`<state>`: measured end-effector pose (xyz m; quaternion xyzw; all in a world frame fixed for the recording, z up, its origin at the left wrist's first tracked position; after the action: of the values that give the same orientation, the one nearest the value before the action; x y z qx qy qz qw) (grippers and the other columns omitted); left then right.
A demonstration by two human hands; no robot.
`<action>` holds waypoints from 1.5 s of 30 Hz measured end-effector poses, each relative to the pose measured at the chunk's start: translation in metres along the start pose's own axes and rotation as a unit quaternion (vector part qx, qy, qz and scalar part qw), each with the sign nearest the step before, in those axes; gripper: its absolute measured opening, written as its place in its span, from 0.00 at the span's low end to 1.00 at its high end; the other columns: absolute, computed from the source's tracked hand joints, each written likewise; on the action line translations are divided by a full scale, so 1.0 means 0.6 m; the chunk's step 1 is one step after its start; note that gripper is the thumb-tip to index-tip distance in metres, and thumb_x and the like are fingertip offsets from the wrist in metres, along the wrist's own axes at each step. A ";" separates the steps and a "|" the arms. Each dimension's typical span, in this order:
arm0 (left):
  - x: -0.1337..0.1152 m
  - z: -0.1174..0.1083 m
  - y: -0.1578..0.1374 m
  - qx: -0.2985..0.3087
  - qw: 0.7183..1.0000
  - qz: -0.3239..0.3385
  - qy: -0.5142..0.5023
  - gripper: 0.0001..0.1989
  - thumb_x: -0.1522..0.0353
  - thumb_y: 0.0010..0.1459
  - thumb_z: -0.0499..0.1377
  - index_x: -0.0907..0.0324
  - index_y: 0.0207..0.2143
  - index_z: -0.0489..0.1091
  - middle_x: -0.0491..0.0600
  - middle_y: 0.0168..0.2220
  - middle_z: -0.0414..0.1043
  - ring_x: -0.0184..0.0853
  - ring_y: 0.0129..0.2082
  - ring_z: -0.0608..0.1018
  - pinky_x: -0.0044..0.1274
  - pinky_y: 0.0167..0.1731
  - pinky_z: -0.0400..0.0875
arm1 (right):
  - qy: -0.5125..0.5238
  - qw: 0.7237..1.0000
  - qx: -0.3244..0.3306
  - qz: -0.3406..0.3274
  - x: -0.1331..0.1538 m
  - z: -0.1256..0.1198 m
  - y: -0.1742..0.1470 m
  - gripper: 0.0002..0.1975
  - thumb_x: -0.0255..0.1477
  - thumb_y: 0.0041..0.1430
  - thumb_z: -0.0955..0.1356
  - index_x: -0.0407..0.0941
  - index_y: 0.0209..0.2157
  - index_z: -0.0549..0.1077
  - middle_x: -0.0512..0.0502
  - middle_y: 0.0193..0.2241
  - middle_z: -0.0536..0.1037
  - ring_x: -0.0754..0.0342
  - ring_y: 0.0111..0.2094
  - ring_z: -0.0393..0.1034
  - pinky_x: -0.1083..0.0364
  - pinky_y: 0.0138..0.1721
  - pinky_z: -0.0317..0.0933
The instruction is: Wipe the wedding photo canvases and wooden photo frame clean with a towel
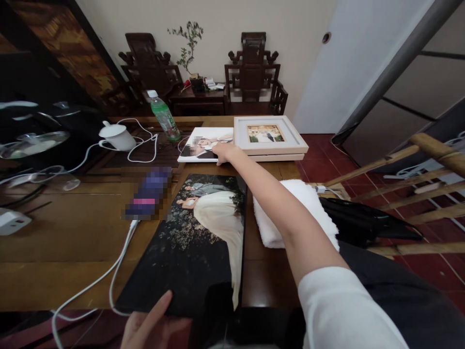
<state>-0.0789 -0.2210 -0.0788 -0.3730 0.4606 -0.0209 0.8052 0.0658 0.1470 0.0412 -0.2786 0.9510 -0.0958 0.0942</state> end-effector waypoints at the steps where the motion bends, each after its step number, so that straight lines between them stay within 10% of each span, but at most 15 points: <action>1: -0.005 0.003 -0.002 -0.003 1.000 0.004 -0.001 0.18 0.68 0.32 0.75 0.60 0.28 0.75 0.47 0.31 0.80 0.43 0.32 0.83 0.27 0.29 0.82 | 0.001 1.000 -0.002 0.002 0.002 -0.001 -0.003 0.26 0.30 0.55 0.72 0.34 0.53 0.68 0.28 0.52 0.72 0.38 0.50 0.69 0.49 0.44 0.64; 7: -0.009 0.016 0.002 0.013 1.000 -0.026 0.010 0.23 0.69 0.28 0.75 0.62 0.31 0.74 0.47 0.27 0.80 0.44 0.27 0.82 0.29 0.23 0.82 | 0.034 0.994 -0.104 -0.025 0.017 -0.054 -0.085 0.20 0.28 0.62 0.65 0.39 0.55 0.68 0.30 0.51 0.72 0.39 0.48 0.70 0.48 0.43 0.63; 12: -0.018 0.007 -0.002 -0.012 0.999 0.034 0.025 0.31 0.70 0.32 0.75 0.58 0.42 0.72 0.47 0.37 0.80 0.41 0.31 0.82 0.26 0.23 0.81 | 0.143 0.939 -0.300 -0.092 0.029 -0.110 -0.305 0.17 0.27 0.66 0.61 0.44 0.54 0.68 0.40 0.48 0.77 0.46 0.48 0.72 0.47 0.48 0.64; 19: -0.026 0.024 -0.021 -0.019 0.994 0.103 -0.010 0.34 0.67 0.39 0.74 0.50 0.51 0.69 0.46 0.47 0.77 0.39 0.46 0.79 0.17 0.35 0.78 | 0.094 0.920 -0.372 -0.074 0.090 0.011 -0.586 0.11 0.23 0.59 0.68 0.43 0.44 0.72 0.34 0.59 0.67 0.41 0.61 0.60 0.39 0.59 0.60; 25: -0.045 0.055 -0.030 0.026 0.991 0.126 0.022 0.35 0.64 0.44 0.72 0.43 0.54 0.65 0.42 0.49 0.76 0.40 0.50 0.77 0.19 0.34 0.79 | 0.004 0.952 -0.305 0.010 0.112 0.097 -0.568 0.11 0.27 0.60 0.66 0.42 0.44 0.76 0.32 0.62 0.63 0.36 0.60 0.59 0.38 0.54 0.63; 33: -0.114 0.047 -0.038 0.032 0.981 0.177 0.072 0.36 0.67 0.35 0.75 0.52 0.50 0.70 0.45 0.41 0.80 0.46 0.47 0.79 0.24 0.39 0.79 | -0.016 0.961 -0.256 0.100 0.068 0.100 -0.479 0.04 0.24 0.52 0.69 0.43 0.29 0.78 0.38 0.53 0.74 0.37 0.45 0.67 0.42 0.38 0.64; 40: -0.159 0.057 -0.007 0.084 0.980 0.156 0.094 0.27 0.65 0.38 0.74 0.55 0.44 0.75 0.47 0.42 0.80 0.46 0.48 0.78 0.21 0.39 0.78 | 0.078 0.810 -0.563 0.146 -0.049 -0.006 -0.637 0.19 0.26 0.52 0.72 0.45 0.14 0.62 0.40 0.59 0.68 0.38 0.55 0.64 0.38 0.50 0.63; 45: -0.160 0.109 0.031 0.167 0.976 0.102 0.095 0.24 0.69 0.37 0.73 0.58 0.41 0.76 0.49 0.41 0.80 0.48 0.48 0.79 0.25 0.43 0.78 | 0.141 0.775 -0.600 0.138 -0.092 -0.052 -0.719 0.08 0.28 0.53 0.73 0.47 0.22 0.73 0.43 0.54 0.74 0.41 0.57 0.65 0.36 0.56 0.58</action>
<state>-0.0901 -0.1335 -0.0010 -0.1811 0.5606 -0.0509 0.8064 0.3247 -0.1753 0.1798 -0.1278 0.8467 0.4696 -0.2152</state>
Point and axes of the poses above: each hand's wrist, its own y-axis towards the middle knuckle, its own z-axis out of the palm, x = y × z, the point moved 10 cm from there along y, towards the middle knuckle
